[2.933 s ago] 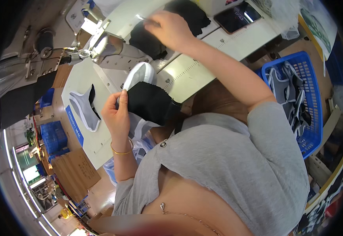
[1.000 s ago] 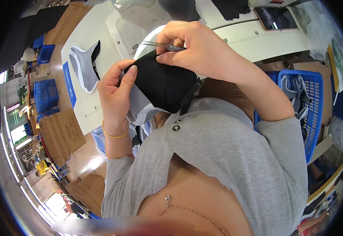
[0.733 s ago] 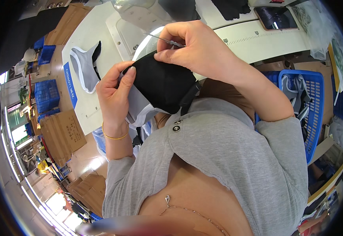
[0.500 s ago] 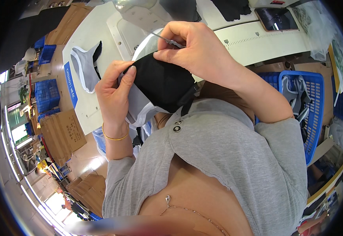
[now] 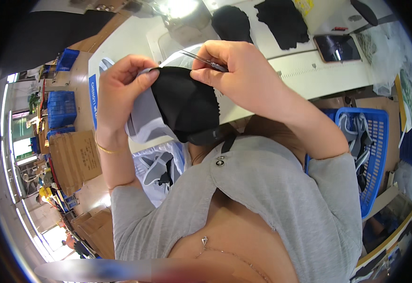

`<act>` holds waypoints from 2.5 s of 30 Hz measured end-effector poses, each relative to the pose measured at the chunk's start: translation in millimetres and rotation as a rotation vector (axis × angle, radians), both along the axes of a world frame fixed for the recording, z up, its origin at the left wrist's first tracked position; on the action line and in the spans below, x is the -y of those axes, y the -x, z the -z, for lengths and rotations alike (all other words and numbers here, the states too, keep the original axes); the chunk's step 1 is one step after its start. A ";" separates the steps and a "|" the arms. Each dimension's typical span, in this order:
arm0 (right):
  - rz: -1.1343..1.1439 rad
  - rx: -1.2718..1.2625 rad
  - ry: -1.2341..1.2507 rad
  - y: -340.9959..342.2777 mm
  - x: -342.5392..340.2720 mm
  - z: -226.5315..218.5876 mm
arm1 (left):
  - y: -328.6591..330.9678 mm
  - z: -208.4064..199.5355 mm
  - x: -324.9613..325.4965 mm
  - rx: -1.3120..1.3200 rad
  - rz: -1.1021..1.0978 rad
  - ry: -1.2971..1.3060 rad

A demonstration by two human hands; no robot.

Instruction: Sewing and trimming various fabric and synthetic components of a shoe upper using an industrial sewing machine.

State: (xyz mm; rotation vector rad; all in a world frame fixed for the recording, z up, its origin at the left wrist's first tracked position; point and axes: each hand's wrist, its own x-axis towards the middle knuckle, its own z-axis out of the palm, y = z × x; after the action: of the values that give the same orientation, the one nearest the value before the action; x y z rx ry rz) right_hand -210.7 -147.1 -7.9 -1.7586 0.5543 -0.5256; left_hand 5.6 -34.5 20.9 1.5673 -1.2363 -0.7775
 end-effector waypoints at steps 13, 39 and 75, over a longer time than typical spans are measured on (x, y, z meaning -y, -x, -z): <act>0.213 0.337 -0.271 -45.0 10.8 15.7 | -64.9 -24.0 105.9 -0.088 0.251 -0.439; 0.248 0.457 -0.465 -62.2 3.6 21.3 | -186.9 -1.2 135.3 0.085 0.108 -0.148; 0.249 0.578 -0.345 -61.7 -8.3 40.7 | 2.8 17.4 55.3 1.421 0.110 0.922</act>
State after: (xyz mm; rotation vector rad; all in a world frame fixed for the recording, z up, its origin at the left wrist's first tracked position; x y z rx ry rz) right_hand -149.1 -138.7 -48.7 -1.1419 0.4192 -1.0060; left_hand 2.8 -89.9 3.5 1.1046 -2.1760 1.0263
